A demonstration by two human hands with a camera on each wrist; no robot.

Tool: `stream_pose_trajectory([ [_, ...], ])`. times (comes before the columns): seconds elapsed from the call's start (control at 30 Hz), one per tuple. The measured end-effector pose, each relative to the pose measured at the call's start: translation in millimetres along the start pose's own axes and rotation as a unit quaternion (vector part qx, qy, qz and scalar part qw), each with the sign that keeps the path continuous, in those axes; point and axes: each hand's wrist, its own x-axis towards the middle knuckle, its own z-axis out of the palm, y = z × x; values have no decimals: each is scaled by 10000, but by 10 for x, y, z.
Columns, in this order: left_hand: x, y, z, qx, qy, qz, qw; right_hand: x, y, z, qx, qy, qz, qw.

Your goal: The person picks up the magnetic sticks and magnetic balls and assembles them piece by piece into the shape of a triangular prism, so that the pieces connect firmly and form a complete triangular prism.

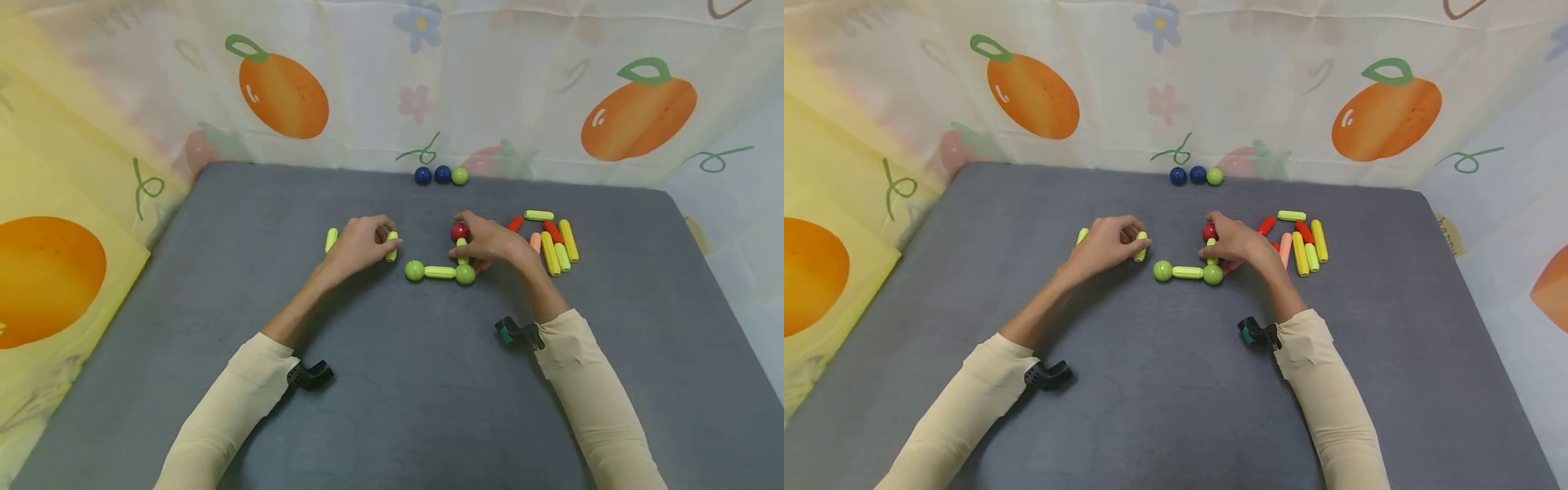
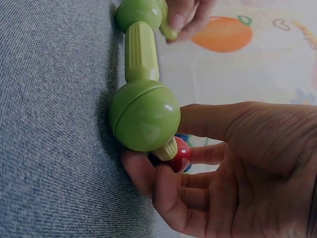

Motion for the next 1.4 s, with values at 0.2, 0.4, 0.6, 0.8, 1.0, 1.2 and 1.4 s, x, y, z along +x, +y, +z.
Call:
stream_pose_trajectory([
  [0.2, 91, 59, 230, -765, 51, -178, 9969, -3, -20, 14, 77, -18, -3, 10000],
  [0.4, 110, 44, 375, -1133, -109, -133, 9934, -12, -5, 10, 65, 52, 47, 10000],
  [0.6, 90, 24, 402, -1538, -214, -255, 9875, 2, -6, 30, 39, 152, 31, 9999],
  [0.8, 89, 28, 419, -1689, -88, -298, 9851, 8, -23, 38, 25, 264, -14, 9996],
  [1.0, 72, 34, 422, -1711, -53, -122, 9852, 22, -37, 64, -137, 366, -229, 9990],
  [1.2, 69, 25, 432, -1677, -26, -58, 9858, 32, -65, 116, -435, 596, -648, 9952],
  [1.4, 84, 18, 440, -1702, -94, 58, 9853, 31, -88, 145, -640, 700, -896, 9915],
])
